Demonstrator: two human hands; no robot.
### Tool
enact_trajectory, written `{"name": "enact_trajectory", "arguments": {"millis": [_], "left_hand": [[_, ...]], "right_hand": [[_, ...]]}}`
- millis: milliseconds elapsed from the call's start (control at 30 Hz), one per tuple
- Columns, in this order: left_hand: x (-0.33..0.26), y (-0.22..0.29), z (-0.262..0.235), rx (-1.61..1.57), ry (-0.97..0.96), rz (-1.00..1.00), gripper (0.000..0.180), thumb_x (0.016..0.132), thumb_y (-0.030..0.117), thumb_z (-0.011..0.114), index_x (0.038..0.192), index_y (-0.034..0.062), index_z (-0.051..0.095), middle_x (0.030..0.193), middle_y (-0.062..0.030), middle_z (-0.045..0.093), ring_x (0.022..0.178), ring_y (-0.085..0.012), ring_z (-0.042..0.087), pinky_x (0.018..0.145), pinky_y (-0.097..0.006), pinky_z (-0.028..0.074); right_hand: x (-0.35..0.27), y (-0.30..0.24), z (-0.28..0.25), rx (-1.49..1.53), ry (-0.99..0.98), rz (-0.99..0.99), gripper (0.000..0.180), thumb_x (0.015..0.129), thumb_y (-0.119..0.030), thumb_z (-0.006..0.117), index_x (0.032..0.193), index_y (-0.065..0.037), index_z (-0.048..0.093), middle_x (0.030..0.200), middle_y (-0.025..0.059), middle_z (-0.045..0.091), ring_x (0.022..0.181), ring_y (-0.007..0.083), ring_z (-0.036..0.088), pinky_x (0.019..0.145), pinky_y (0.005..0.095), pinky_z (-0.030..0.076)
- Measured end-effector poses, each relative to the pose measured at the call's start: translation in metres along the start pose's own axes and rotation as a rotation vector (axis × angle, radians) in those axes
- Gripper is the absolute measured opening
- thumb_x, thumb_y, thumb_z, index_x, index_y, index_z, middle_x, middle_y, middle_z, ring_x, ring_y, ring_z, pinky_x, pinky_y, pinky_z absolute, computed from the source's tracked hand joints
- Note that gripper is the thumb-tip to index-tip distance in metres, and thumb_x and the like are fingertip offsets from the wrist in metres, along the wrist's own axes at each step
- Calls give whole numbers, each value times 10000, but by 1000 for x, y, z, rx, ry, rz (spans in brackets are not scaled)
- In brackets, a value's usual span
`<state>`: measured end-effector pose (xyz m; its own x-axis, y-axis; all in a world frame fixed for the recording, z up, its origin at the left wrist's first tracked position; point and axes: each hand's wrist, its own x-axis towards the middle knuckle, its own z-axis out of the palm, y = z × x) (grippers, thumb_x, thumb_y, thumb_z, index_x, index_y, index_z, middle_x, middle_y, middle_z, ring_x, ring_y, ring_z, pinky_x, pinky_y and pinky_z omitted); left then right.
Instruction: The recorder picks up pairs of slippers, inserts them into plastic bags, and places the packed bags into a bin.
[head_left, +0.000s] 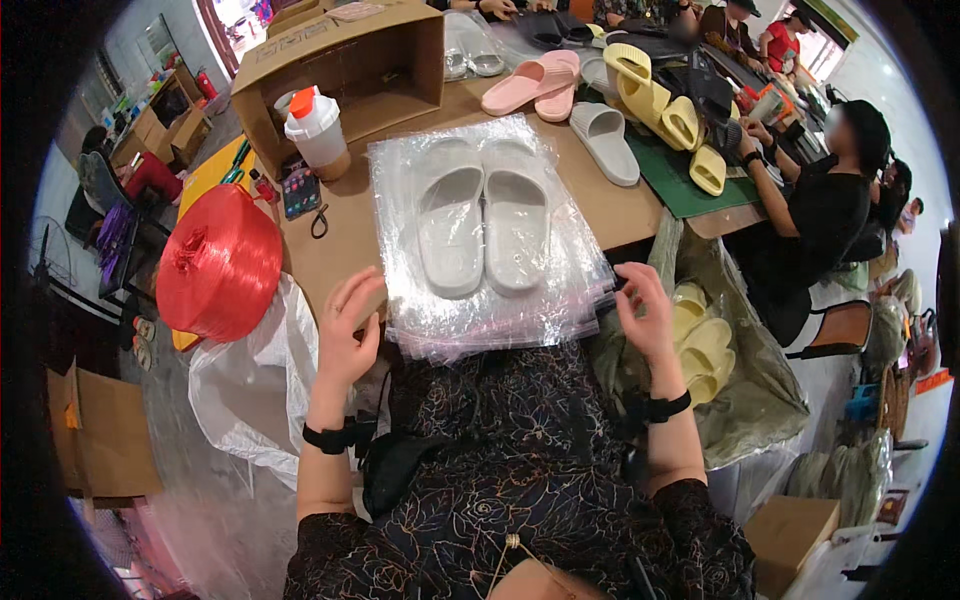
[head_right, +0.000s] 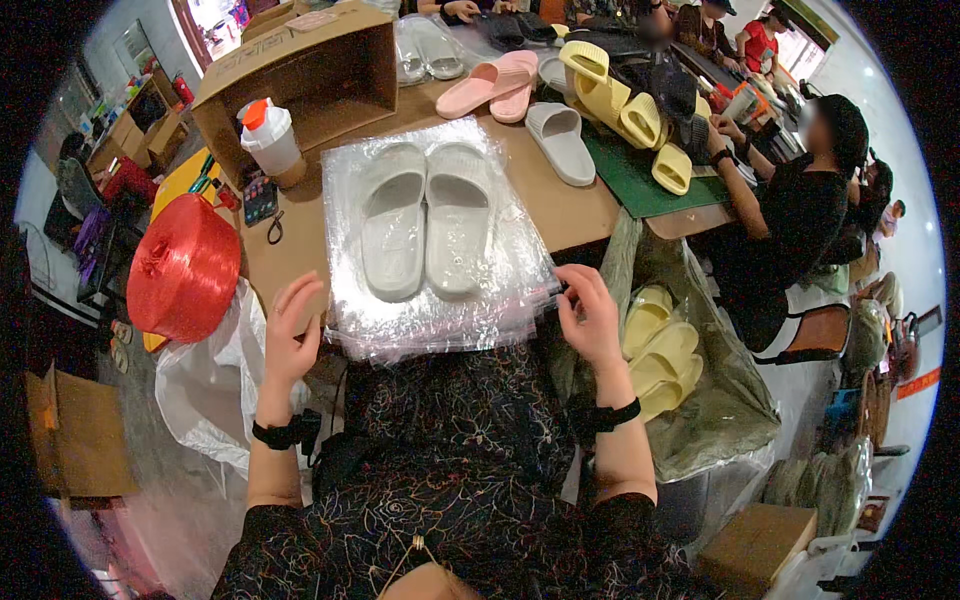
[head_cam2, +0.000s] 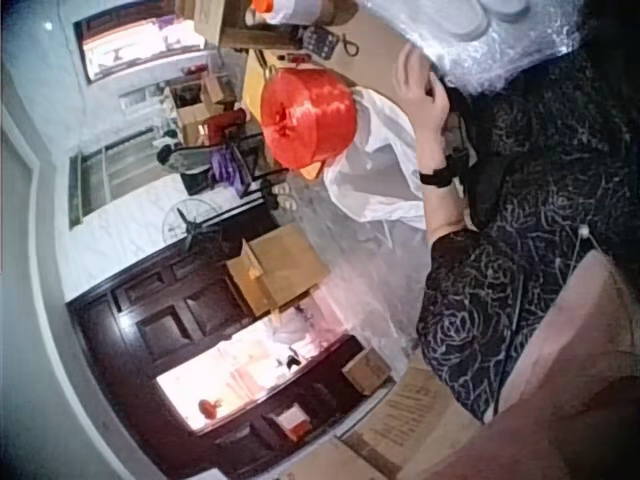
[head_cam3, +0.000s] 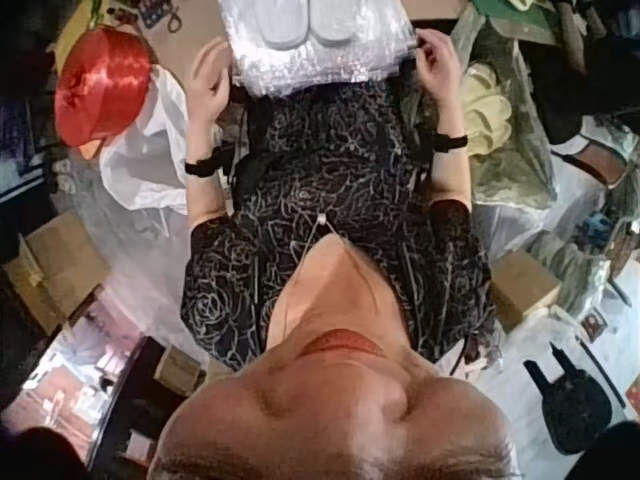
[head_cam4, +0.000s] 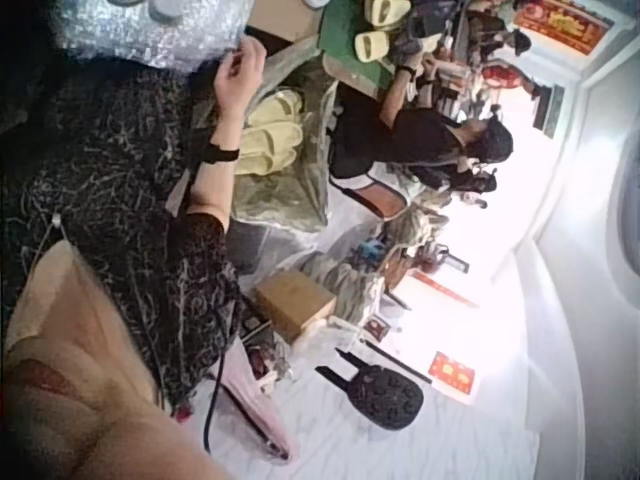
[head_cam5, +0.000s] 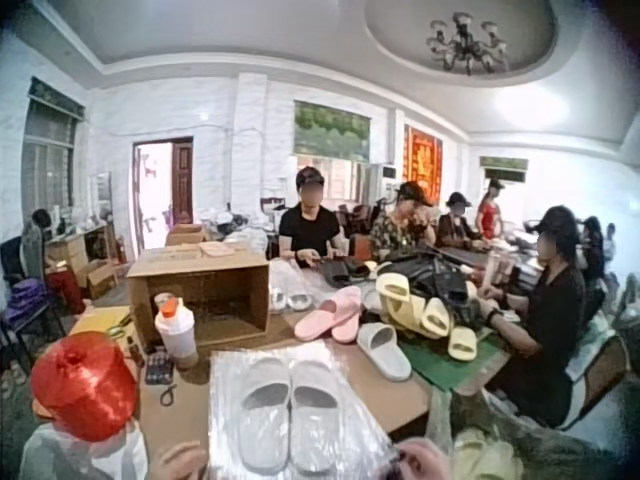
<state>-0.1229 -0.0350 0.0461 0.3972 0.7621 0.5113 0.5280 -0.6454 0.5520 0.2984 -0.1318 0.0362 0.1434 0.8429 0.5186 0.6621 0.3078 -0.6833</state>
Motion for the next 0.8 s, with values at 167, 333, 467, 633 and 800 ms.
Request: {"name": "enact_trajectory", "arguments": {"millis": [167, 333, 467, 633, 800], "left_hand": [[-11, 1, 12, 67, -86, 147, 569, 715, -59, 659, 1249, 136, 656, 1490, -103, 488, 1430, -345, 373, 1102, -442, 402], [-12, -13, 23, -19, -95, 217, 343, 739, -41, 704, 1039, 122, 734, 1308, -57, 655, 1380, -311, 462, 1078, -455, 420], [-13, -21, 27, -82, -62, 157, 159, 813, -26, 689, 926, 77, 731, 1160, -62, 723, 1275, -330, 565, 1052, -425, 437], [-9, -18, 38, -144, 28, 35, 66, 865, -8, 652, 901, 36, 686, 856, -53, 740, 972, -289, 665, 905, -411, 480], [21, -11, 41, -56, 75, 1, 58, 894, 55, 618, 864, 37, 664, 767, -49, 700, 863, -225, 650, 804, -354, 461]], "right_hand": [[4, -11, 17, -153, -170, -329, 524, 745, 35, 703, 1242, -114, 631, 1414, 116, 531, 1011, 268, 619, 792, 344, 541], [14, -12, 26, 43, -259, -319, 196, 780, -14, 726, 969, -64, 716, 1092, 84, 725, 792, 254, 668, 759, 342, 533], [7, 11, 27, 147, -207, -147, 139, 885, -27, 668, 1012, -52, 719, 945, 86, 737, 817, 225, 674, 757, 308, 524], [1, 29, 37, 254, -175, 39, 92, 938, -54, 626, 953, -17, 709, 905, 70, 731, 773, 159, 662, 722, 285, 518], [24, 26, 42, 379, -39, 249, 239, 986, -171, 580, 887, 18, 688, 762, 53, 704, 668, 73, 593, 604, 237, 462]]}}
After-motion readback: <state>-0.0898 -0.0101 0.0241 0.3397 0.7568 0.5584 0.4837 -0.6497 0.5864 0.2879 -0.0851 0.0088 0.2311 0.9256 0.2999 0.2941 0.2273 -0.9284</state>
